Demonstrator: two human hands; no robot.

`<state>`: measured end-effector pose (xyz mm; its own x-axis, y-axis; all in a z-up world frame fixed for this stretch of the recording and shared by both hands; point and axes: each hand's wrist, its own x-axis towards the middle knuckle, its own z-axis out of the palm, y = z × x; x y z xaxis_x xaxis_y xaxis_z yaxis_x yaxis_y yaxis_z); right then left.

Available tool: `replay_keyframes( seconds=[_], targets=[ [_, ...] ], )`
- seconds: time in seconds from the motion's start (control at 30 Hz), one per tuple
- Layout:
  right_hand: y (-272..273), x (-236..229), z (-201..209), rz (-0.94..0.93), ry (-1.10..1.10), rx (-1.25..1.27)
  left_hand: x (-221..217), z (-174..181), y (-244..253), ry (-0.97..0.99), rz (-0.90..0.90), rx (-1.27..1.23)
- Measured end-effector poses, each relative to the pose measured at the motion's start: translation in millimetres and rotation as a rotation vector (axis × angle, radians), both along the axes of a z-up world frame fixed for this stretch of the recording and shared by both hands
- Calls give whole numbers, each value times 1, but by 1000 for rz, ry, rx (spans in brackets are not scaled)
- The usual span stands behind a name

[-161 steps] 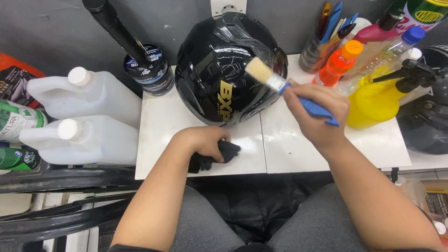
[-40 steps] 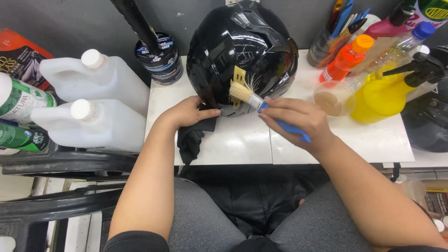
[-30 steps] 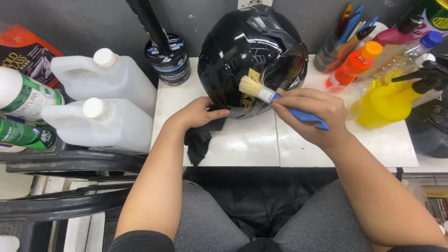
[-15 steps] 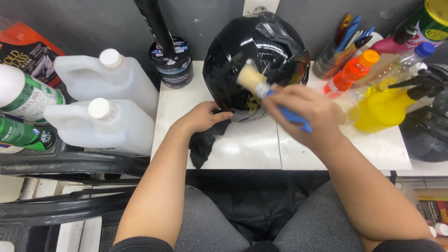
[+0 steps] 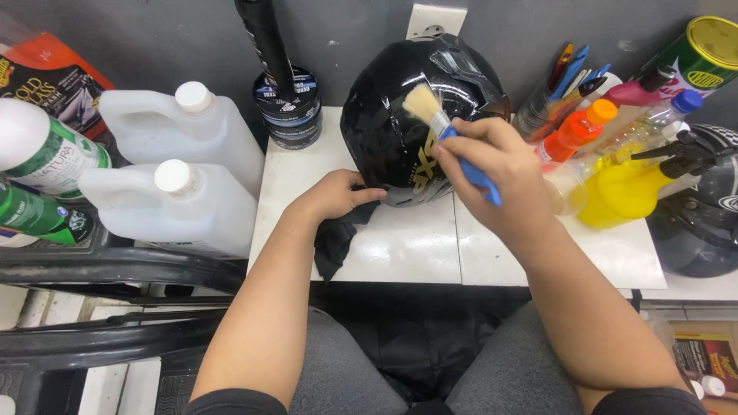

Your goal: The person applies a clear liquid to a black motorcycle helmet using a brush, repeatedly dipping the brush into a small cup and spreading the liquid over the helmet's surface. The person rotates the helmet to cover different areas and occasionally wipes the surface with a black cloth.

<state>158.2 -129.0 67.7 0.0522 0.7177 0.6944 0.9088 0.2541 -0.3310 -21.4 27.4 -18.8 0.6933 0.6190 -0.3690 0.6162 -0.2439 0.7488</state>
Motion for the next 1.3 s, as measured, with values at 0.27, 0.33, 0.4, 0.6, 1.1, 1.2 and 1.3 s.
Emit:
replay_keyframes(
  seconds=[0.27, 0.33, 0.4, 0.6, 1.1, 1.2, 1.3],
  targets=[
    [8, -9, -2, 68, 47, -23, -1, -7, 1, -13, 3, -16],
    [12, -8, -4, 37, 15, 18, -3, -7, 2, -16, 4, -14],
    [14, -13, -1, 140, 70, -42, -4, -7, 2, -33, -4, -25],
    [27, -13, 6, 107, -9, 45, -4, -5, -1, -34, -4, -22],
    [-5, 14, 3, -49, 52, -8, 1, -11, 5, -12, 3, -37],
    [-2, 21, -1, -64, 100, 98, 2, -7, 3, 1, 11, -26],
    [-8, 25, -3, -40, 214, 13, 3, -9, 4, 9, 11, -27]
  ],
)
